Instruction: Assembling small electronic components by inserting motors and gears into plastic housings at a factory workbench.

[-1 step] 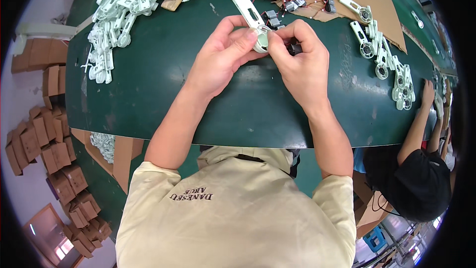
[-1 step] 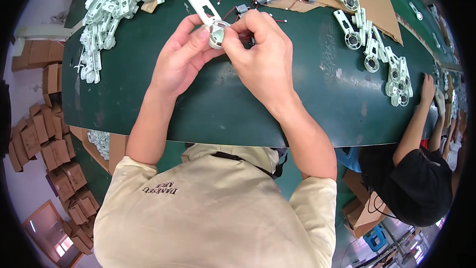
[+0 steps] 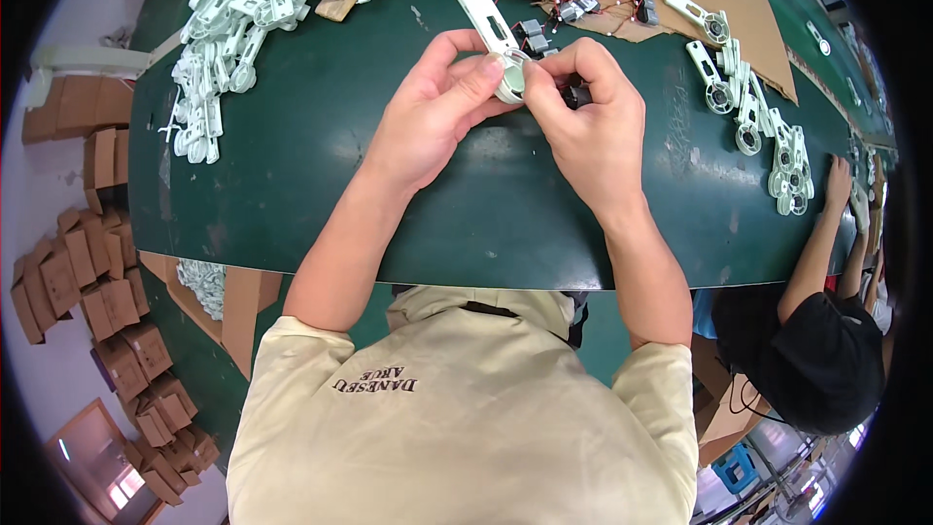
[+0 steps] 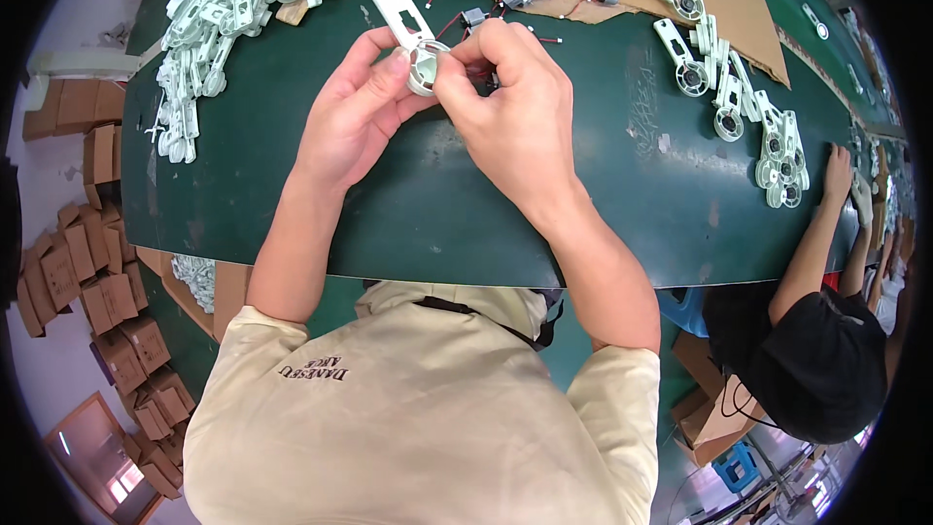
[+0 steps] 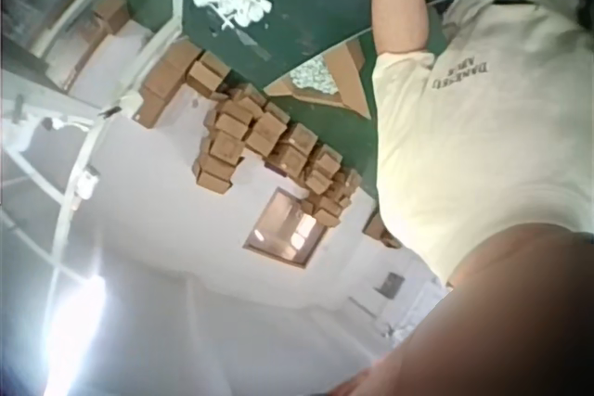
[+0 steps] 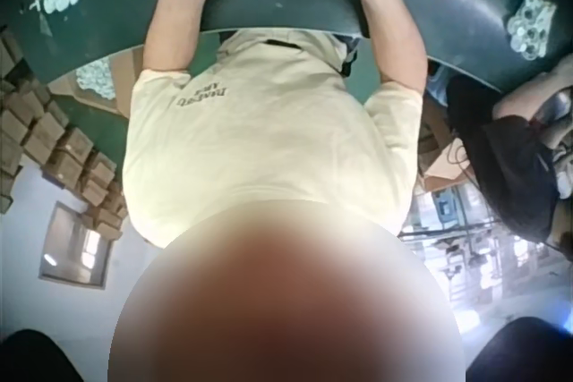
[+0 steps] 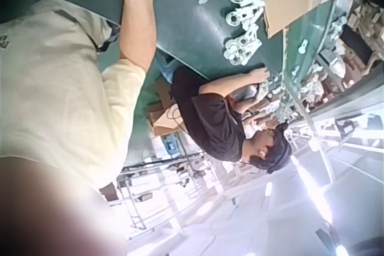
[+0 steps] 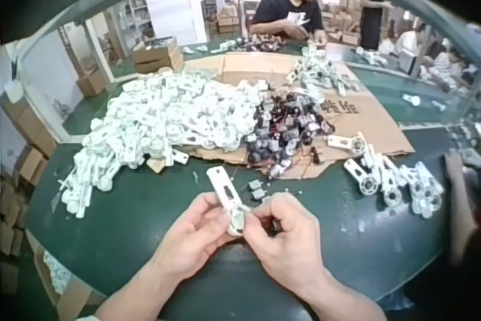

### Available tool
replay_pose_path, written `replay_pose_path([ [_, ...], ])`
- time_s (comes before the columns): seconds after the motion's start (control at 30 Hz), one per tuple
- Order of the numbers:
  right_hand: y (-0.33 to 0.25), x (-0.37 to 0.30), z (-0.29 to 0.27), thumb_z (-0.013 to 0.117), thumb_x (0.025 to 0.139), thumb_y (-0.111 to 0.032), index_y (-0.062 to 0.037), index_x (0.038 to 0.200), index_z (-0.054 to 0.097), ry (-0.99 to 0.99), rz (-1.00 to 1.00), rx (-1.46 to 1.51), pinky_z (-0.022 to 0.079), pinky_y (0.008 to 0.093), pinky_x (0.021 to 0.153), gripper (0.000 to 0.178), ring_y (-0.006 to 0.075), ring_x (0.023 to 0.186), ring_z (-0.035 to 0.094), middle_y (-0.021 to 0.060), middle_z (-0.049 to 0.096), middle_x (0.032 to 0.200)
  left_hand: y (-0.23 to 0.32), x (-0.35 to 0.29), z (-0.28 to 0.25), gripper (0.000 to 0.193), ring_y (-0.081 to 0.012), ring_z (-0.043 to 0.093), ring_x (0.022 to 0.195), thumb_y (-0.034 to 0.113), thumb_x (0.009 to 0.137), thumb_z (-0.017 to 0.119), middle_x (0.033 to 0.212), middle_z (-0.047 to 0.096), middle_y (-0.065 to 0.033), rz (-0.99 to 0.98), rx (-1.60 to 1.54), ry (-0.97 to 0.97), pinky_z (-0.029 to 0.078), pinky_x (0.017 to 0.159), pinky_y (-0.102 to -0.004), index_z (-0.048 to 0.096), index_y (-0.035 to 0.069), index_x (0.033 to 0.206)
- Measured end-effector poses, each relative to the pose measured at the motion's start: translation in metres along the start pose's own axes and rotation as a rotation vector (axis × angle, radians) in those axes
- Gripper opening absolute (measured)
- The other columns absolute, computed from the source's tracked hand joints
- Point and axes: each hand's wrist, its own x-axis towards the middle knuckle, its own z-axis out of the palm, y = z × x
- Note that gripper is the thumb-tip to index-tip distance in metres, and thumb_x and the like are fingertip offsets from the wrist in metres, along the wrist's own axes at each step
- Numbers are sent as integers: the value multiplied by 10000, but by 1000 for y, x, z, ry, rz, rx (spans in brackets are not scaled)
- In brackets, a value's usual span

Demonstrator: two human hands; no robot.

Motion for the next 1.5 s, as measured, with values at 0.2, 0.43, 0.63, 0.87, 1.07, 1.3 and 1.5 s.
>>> replay_pose_path([
  [0.2, -5, -1, -3, 701, 803, -92, -12, 810, 605, -55, -41, -55, 461, 298, 584, 124, 166, 639, 566, 68, 573, 722, -1, -1, 0, 339, -206, 592, 1090, 168, 986, 550, 1160, 617, -145, -20, 22, -23, 484, 984, -408, 414, 15, 1255],
  [0.43, -3, 0, -6, 697, 811, -93, -10, 817, 611, -70, 33, 16, 469, 295, 588, 119, 161, 637, 568, 67, 600, 746, -4, 1, 0, 341, -205, 616, 1075, 157, 986, 542, 1138, 619, -108, 25, 9, -40, 496, 979, -407, 424, 34, 1281],
  [0.63, -5, 0, -6, 698, 814, -79, 8, 811, 601, -33, 26, 18, 467, 285, 587, 130, 141, 637, 560, 62, 596, 748, -4, 2, 0, 335, -215, 601, 1091, 149, 985, 548, 1177, 612, -156, -1, -6, -51, 500, 985, -421, 411, 12, 1259],
  [0.87, -2, 0, -5, 697, 802, -37, 10, 792, 585, -13, -51, 22, 456, 266, 569, 122, 128, 623, 548, 59, 574, 730, -3, 0, 1, 325, -215, 605, 1081, 149, 987, 545, 1166, 614, -153, 11, 14, -42, 523, 956, -399, 425, 13, 1256],
  [1.07, -2, 0, -4, 697, 801, -39, 13, 789, 589, -10, -40, 41, 457, 268, 564, 120, 126, 621, 551, 56, 570, 719, -3, -1, 3, 321, -214, 617, 1074, 158, 999, 514, 1152, 615, -120, 7, 49, -43, 510, 969, -419, 429, 33, 1283],
  [1.3, -3, 1, -5, 698, 805, -55, 6, 861, 642, -61, 9, 44, 467, 266, 595, 100, 140, 669, 571, 59, 594, 764, -2, -1, 3, 287, -193, 615, 1049, 124, 971, 571, 1142, 631, -144, 25, 61, -75, 529, 932, -371, 445, 29, 1211],
  [1.5, 1, 5, -17, 671, 838, -65, -3, 1033, 636, -241, 124, 204, 505, 275, 738, 208, 150, 841, 611, 76, 618, 922, 5, 3, -4, 280, -247, 634, 1058, 119, 981, 529, 1128, 634, -165, 102, 73, 49, 514, 963, -409, 450, 30, 1235],
])
